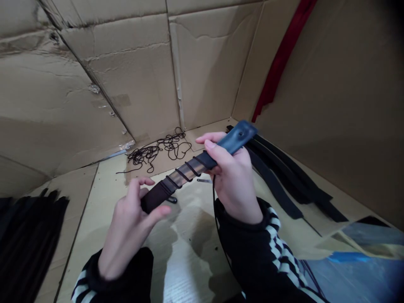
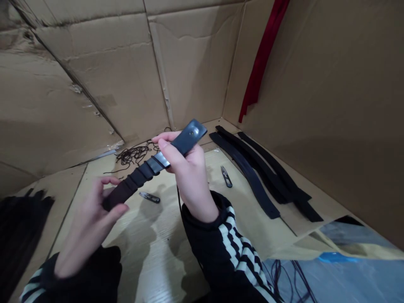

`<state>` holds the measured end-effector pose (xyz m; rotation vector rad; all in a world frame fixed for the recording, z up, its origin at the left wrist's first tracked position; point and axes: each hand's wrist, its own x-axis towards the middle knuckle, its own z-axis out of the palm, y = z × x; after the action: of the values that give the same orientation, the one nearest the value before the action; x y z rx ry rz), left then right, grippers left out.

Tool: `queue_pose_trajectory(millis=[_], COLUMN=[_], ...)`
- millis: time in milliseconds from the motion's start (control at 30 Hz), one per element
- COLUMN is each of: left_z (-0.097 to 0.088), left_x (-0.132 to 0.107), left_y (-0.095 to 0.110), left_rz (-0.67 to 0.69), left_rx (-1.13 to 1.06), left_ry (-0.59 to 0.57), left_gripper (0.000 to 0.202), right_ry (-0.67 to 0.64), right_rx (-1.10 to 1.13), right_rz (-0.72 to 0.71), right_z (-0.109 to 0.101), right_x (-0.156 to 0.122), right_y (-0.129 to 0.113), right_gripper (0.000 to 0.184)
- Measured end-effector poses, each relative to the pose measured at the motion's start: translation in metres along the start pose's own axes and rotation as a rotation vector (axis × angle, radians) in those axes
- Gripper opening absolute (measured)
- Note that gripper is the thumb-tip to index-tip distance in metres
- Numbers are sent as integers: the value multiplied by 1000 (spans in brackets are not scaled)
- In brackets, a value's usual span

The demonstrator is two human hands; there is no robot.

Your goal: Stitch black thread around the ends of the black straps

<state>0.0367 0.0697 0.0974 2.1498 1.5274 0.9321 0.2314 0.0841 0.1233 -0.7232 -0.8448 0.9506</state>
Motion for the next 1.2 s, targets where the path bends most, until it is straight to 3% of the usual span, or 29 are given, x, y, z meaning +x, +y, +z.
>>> queue_pose_trajectory(millis=[67, 200, 300, 433, 500, 567, 633, 733, 800, 867, 933, 1000, 1100, 1200], left_z=[1, -1, -6, -9, -5, 1, 7, 7, 2, -4, -8, -7, -1, 6], left_x=[1, 1, -1, -3, -2, -1, 1, 0, -3, -7, -12, -14, -10, -3], left_y=[-3, -6, -3, 5, 7, 6, 4, 2, 4, 7, 10, 11, 10, 9], left_rz=[120, 376, 338, 266, 294, 337, 366, 359, 336, 258, 124, 25, 80, 236], left_rx=[128, 369, 315, 146, 187, 256, 322, 376, 294, 87, -98, -141, 2, 184], left_ry=[119, 302, 300, 35, -10, 55, 194, 320, 174, -138, -393, -465, -314, 14], left_gripper=[42, 16, 25, 29, 39, 44, 36, 30, 33, 33, 33, 34, 41, 30], right_ry=[34, -4, -43, 76, 151, 215, 236, 169, 97, 64, 84, 122, 120, 73], right_rx=[-9, -63, -31, 152, 187, 196, 171, 45, -46, -79, -64, -40, -1, 14], right_rz=[35, -7, -44, 60, 92, 100, 93, -10, -147, -229, -206, -140, -20, 74], right_z=[0, 1, 4, 9, 9, 8, 6, 1, -3, -5, -6, -4, -1, -3], right_x=[0, -1, -4, -5, -3, -2, 0, 2, 3, 4, 4, 5, 5, 6], right_y=[1, -1, -2, 0, 0, 0, -1, -2, -1, -1, 0, -1, -2, -4], right_gripper=[6, 15, 15, 18, 17, 18, 20, 25, 27, 25, 23, 22, 11, 14])
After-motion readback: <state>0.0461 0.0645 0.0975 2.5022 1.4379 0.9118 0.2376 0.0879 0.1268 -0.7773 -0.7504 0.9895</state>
